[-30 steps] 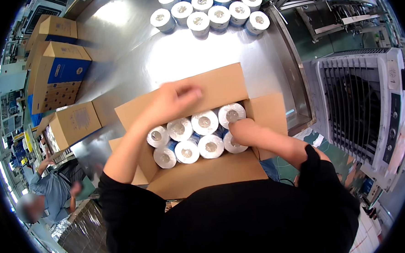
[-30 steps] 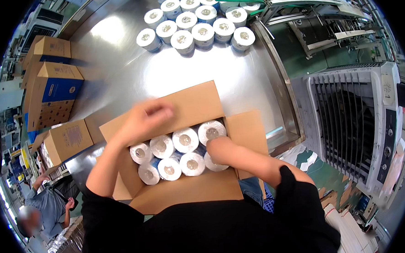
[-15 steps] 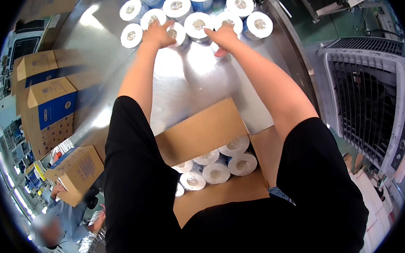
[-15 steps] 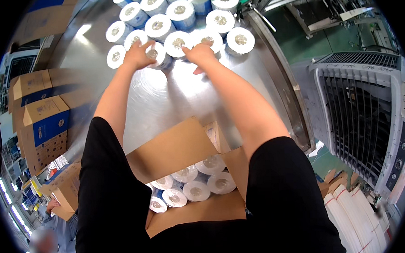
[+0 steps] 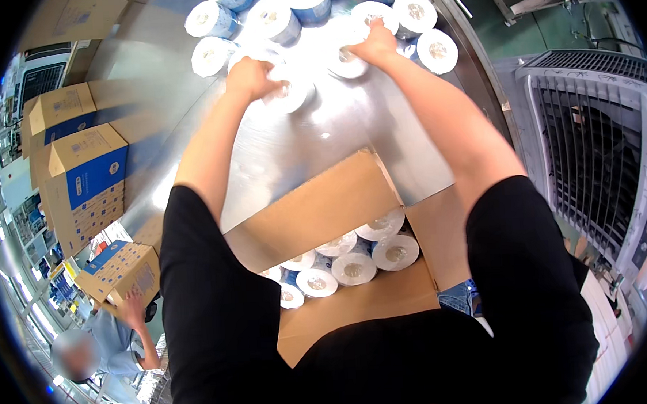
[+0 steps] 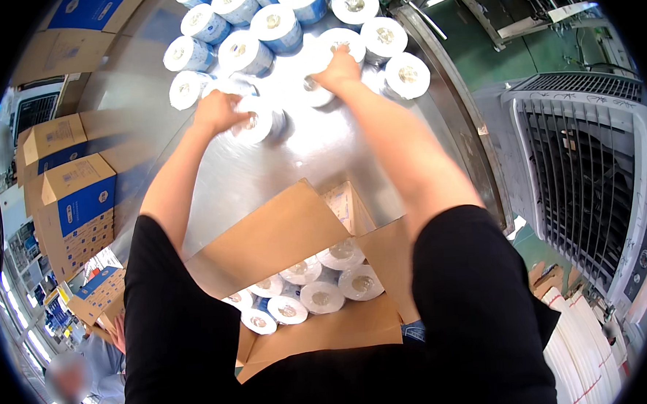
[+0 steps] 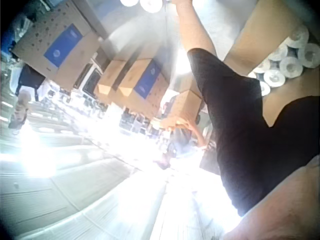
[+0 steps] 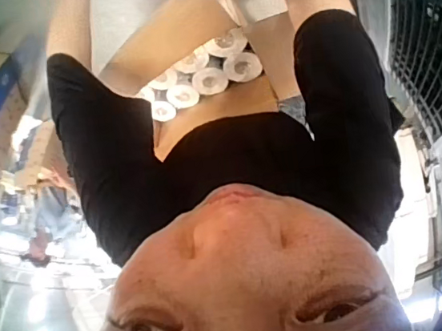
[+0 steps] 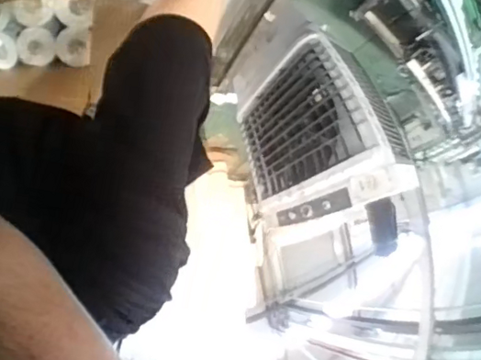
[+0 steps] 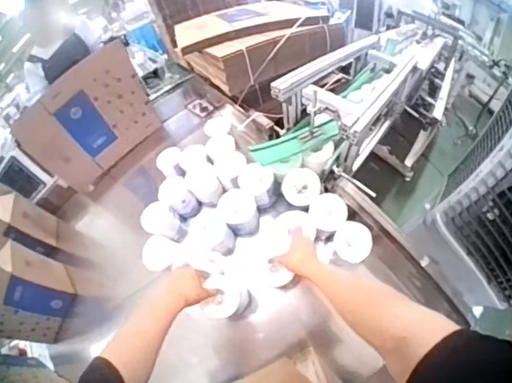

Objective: The person packs rolls of product into cardboard boxes by hand, arranging the rolls in layers and then placing the filled boxes onto a metal work table.

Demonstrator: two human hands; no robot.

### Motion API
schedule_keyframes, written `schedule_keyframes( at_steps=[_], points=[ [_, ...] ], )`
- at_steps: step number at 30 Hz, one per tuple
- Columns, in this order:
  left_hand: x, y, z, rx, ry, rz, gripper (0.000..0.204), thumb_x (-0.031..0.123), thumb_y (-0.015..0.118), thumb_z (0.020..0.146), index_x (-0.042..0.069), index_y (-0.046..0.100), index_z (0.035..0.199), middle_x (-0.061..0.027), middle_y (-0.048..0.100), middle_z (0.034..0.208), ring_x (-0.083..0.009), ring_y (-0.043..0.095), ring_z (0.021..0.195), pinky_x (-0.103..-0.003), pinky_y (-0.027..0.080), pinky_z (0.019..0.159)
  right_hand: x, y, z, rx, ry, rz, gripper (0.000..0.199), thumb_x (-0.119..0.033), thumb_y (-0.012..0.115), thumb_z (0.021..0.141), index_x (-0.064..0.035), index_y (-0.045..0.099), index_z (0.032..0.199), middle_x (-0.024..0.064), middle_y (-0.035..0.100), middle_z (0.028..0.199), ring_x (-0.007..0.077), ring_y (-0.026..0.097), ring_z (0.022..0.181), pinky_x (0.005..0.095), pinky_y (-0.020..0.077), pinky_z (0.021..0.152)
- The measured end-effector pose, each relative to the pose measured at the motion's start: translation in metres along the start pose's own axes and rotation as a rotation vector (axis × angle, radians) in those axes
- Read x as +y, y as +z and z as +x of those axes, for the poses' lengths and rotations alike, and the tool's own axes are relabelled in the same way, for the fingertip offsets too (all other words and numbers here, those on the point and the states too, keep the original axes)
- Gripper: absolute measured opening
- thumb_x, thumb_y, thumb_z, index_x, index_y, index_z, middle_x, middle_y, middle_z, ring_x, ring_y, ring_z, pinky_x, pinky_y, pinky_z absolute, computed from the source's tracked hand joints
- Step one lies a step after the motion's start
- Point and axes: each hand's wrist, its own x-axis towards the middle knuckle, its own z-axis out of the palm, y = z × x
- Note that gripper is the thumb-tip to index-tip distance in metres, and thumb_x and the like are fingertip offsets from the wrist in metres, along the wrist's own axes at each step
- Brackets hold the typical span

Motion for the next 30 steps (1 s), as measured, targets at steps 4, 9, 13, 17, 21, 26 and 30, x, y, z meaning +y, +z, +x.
schedule_keyframes(
  at_steps=[4, 9, 13, 17, 21, 26, 30],
  points=[
    [0.002, -0.041, -0.109, 0.095, -0.122, -0.588, 0.039, 0.031, 0.072, 0.071, 0.002, 0.068, 0.097, -0.0086, 0.068, 0.081, -0.0141, 0.062, 0.078, -0.03, 0.048, 0.07, 0.042, -0.054, -0.04, -0.273, -0.288, -0.159, 0.072, -0.021, 0.079, 0.057, -0.004, 0.048, 0.119, 0.0189, 0.063, 0.098, 0.0295, 0.063, 0.091, 0.0363, 0.0498, 0.079],
    [-0.067, -0.063, -0.307, 0.538, -0.296, -1.639, 0.034, 0.011, 0.06, 0.082, -0.004, 0.058, 0.112, -0.007, 0.064, 0.103, -0.0139, 0.059, 0.091, -0.026, 0.045, 0.085, 0.03, -0.154, -0.114, -0.148, -0.271, 0.086, 0.067, -0.014, 0.075, 0.061, -0.0049, 0.048, 0.121, 0.0134, 0.065, 0.085, 0.0175, 0.063, 0.074, 0.0299, 0.0501, 0.07],
    [-0.032, -0.042, -0.423, 0.348, -0.395, -1.803, 0.033, 0.012, 0.062, 0.082, -0.004, 0.058, 0.111, -0.0086, 0.061, 0.11, -0.0145, 0.059, 0.093, -0.028, 0.046, 0.085, -0.015, -0.219, -0.171, 0.08, -0.352, 0.388, 0.061, -0.005, 0.071, 0.07, -0.003, 0.043, 0.125, 0.0093, 0.066, 0.082, 0.0116, 0.061, 0.076, 0.0249, 0.0494, 0.07],
    [0.041, -0.019, -0.456, -0.152, -0.408, -1.405, 0.033, 0.019, 0.074, 0.072, 0.004, 0.066, 0.101, -0.0064, 0.061, 0.101, -0.0131, 0.057, 0.086, -0.03, 0.048, 0.07, -0.056, -0.215, -0.271, 0.149, -0.594, 0.338, 0.063, -0.005, 0.073, 0.072, -0.0032, 0.042, 0.126, 0.0093, 0.065, 0.088, 0.013, 0.062, 0.08, 0.0245, 0.0502, 0.071],
    [0.064, -0.018, -0.465, 0.14, -0.151, -0.143, 0.035, 0.016, 0.076, 0.052, 0.013, 0.071, 0.087, -0.0092, 0.051, 0.089, -0.0285, 0.051, 0.09, -0.039, 0.042, 0.077, -0.07, -0.176, -0.363, -0.298, -1.069, -0.034, 0.061, -0.007, 0.073, 0.07, -0.0036, 0.043, 0.123, 0.0129, 0.062, 0.081, 0.0238, 0.063, 0.07, 0.0325, 0.0503, 0.061],
    [0.06, 0.005, -0.471, 0.06, -0.062, 0.029, 0.029, 0.014, 0.072, 0.054, 0.012, 0.071, 0.082, -0.0101, 0.052, 0.095, -0.0271, 0.048, 0.101, -0.039, 0.039, 0.083, -0.074, -0.08, -0.422, -0.89, -1.066, -0.011, 0.051, -0.014, 0.062, 0.075, -0.0006, 0.042, 0.12, 0.0175, 0.057, 0.065, 0.0353, 0.058, 0.059, 0.0425, 0.0469, 0.053],
    [0.055, 0.038, -0.459, 0.054, 0.011, 0.051, 0.023, 0.014, 0.069, 0.059, 0.01, 0.07, 0.082, -0.0115, 0.052, 0.089, -0.0265, 0.049, 0.096, -0.036, 0.042, 0.076, -0.082, -0.003, -0.42, -0.948, -0.981, -0.241, 0.057, -0.01, 0.06, 0.073, 0.0063, 0.036, 0.122, 0.0198, 0.057, 0.061, 0.0367, 0.058, 0.059, 0.0437, 0.0461, 0.053]
  ],
)
